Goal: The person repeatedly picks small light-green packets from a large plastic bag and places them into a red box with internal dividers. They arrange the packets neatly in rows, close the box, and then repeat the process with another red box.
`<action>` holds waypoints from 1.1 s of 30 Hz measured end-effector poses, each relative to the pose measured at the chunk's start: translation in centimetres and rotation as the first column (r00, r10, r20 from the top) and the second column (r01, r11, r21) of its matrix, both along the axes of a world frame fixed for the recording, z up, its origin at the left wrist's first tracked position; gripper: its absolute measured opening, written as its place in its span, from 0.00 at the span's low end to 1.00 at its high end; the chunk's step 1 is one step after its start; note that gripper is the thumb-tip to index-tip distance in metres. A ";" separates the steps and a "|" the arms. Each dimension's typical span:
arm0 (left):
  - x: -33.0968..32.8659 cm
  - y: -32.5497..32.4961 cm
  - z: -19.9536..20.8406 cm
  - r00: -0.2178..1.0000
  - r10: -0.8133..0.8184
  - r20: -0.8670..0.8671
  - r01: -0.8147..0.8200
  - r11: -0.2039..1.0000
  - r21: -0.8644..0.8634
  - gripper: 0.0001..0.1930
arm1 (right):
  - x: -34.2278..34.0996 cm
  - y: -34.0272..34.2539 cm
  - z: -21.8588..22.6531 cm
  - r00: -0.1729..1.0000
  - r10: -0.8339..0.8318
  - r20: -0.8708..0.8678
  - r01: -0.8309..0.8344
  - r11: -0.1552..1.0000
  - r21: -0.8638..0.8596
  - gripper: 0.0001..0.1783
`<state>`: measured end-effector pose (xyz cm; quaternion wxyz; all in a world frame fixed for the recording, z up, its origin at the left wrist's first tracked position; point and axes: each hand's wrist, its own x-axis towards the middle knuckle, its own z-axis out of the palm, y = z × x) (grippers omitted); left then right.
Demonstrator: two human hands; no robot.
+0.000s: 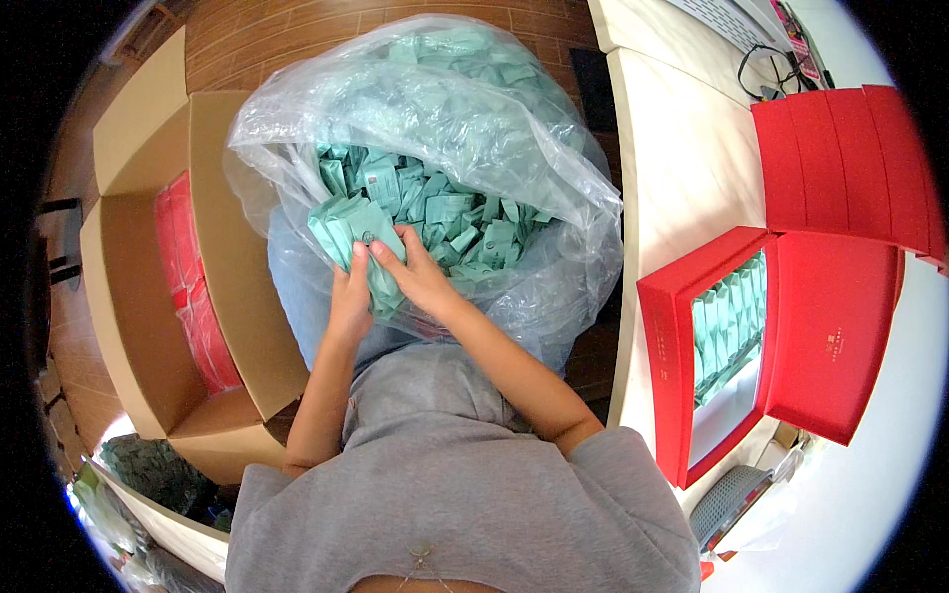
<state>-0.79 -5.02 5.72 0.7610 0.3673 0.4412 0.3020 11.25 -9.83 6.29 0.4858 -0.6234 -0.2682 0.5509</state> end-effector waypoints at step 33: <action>14.8 -7.5 11.2 0.757 -0.408 0.510 0.259 0.904 0.340 0.34 | 9.8 -18.9 22.1 0.133 -0.464 0.876 0.274 0.867 0.417 0.26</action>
